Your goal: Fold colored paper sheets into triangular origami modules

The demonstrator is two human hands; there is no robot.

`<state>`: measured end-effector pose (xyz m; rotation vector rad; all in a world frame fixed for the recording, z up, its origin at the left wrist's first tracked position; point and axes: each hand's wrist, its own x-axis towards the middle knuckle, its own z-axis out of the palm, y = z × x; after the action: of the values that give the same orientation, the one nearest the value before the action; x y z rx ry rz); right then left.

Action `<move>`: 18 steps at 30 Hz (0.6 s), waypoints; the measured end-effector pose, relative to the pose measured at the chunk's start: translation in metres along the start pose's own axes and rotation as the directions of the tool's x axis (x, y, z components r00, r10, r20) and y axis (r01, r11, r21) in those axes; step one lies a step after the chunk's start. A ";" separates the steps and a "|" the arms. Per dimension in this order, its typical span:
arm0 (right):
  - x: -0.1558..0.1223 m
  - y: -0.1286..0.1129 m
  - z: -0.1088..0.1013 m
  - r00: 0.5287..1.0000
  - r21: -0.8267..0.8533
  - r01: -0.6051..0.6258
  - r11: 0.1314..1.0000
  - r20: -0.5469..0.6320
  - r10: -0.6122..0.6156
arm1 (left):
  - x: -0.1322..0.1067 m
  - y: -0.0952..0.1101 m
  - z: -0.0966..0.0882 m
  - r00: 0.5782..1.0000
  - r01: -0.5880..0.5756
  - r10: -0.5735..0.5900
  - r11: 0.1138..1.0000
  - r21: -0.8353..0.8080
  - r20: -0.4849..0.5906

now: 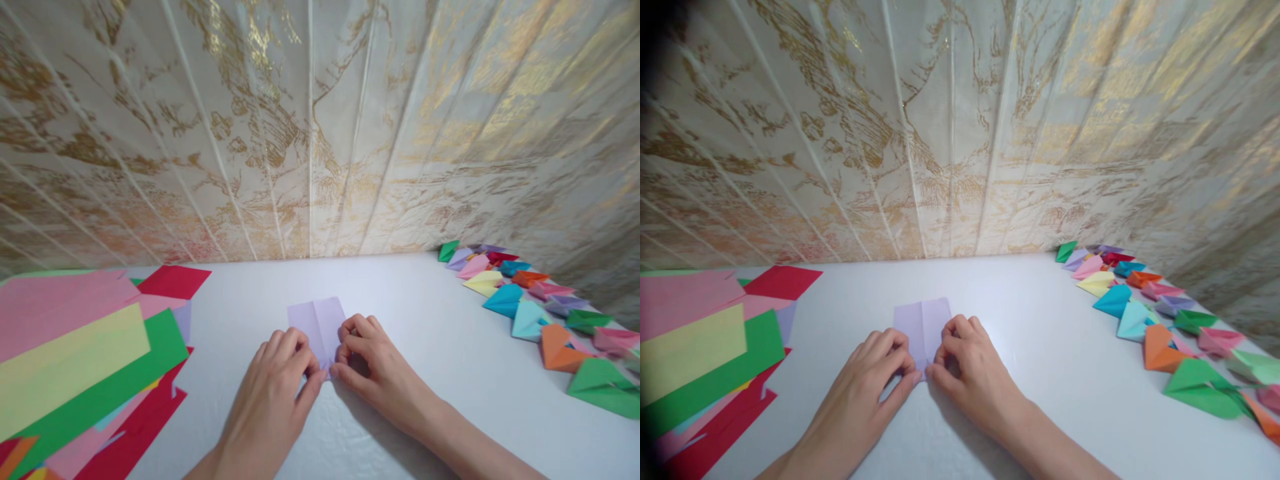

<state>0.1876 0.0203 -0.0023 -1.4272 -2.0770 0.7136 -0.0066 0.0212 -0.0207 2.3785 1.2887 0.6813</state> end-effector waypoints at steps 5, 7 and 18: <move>0.005 -0.003 0.000 0.999 -0.067 -0.027 0.997 0.030 0.030 | 0.001 0.003 0.002 1.000 0.019 -0.020 0.998 0.055 0.016; 0.006 -0.003 0.001 0.999 -0.091 -0.021 0.996 0.036 0.024 | 0.003 0.004 0.002 0.999 0.024 -0.026 0.997 0.074 0.022; 0.007 0.002 0.002 0.998 -0.159 0.044 0.986 0.052 -0.036 | 0.006 0.007 0.000 0.999 0.040 -0.043 0.991 0.130 0.023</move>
<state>0.1858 0.0274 -0.0045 -1.4620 -2.2385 0.5821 0.0010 0.0225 -0.0158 2.4466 1.4069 0.5682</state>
